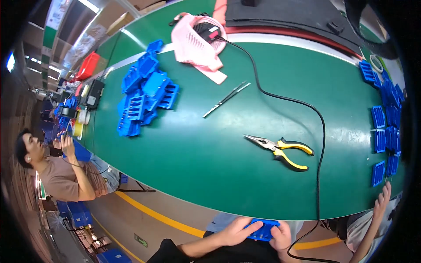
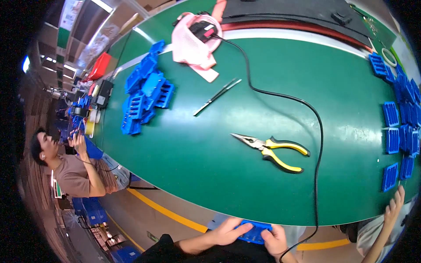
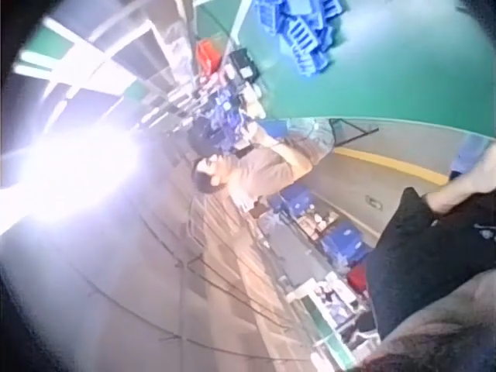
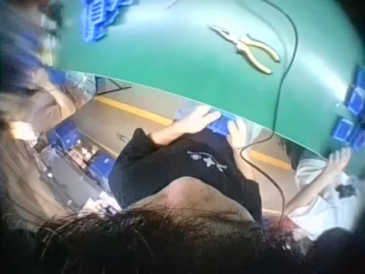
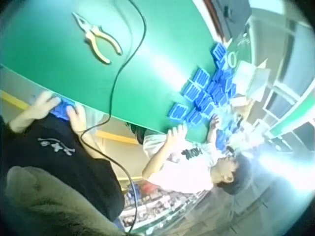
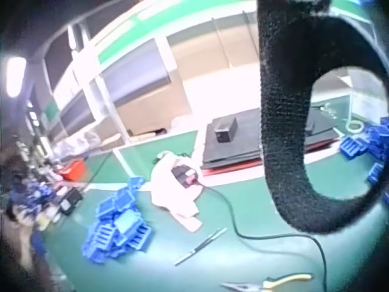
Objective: Assembling small blue plastic components using needle-nose pliers at a factory workbench.
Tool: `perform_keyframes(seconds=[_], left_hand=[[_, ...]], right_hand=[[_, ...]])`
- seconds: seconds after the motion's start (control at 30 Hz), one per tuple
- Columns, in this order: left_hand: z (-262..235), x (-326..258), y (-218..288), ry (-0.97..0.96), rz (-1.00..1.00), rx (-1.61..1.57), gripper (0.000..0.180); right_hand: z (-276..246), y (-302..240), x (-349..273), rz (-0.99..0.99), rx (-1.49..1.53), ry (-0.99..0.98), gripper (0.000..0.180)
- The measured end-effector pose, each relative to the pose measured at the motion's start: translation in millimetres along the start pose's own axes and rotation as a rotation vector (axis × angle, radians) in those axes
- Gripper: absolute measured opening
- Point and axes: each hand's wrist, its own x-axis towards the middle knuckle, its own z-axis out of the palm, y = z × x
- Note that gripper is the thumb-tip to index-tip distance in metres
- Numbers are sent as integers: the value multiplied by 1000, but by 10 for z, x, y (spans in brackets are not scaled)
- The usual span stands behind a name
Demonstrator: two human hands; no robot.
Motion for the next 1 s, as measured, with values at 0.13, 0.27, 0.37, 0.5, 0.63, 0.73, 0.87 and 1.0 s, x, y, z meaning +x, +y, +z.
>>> perform_keyframes(seconds=[0.13, 0.27, 0.37, 0.5, 0.63, 0.73, 0.87, 1.0], left_hand=[[-676, -330, 423, -235, 73, -20, 35], [-1414, -834, 634, 342, 219, 134, 51], [-1976, -918, 716, 950, 315, 33, 35], [-3116, -1061, 496, 1246, 346, -36, 21], [-3710, -964, 426, 1272, 425, -235, 26], [-3763, -814, 593, 1153, 338, -208, 41], [-3863, -843, 604, 1233, 38, 257, 51], [-3684, -1097, 566, 1260, 358, 543, 23]], right_hand=[[-237, -557, -188, 138, -287, -127, 25], [-1186, -706, -681, 10, -653, 263, 20], [-1533, -954, -892, -366, -565, 365, 19], [-1042, -1354, -784, -659, -712, 225, 18], [-290, -1574, -507, -753, -853, 21, 7], [69, -1675, -315, -851, -915, -114, 7], [398, -1854, -119, -878, -1051, -407, 11], [613, -1941, 403, -1030, -1245, -453, 11]])
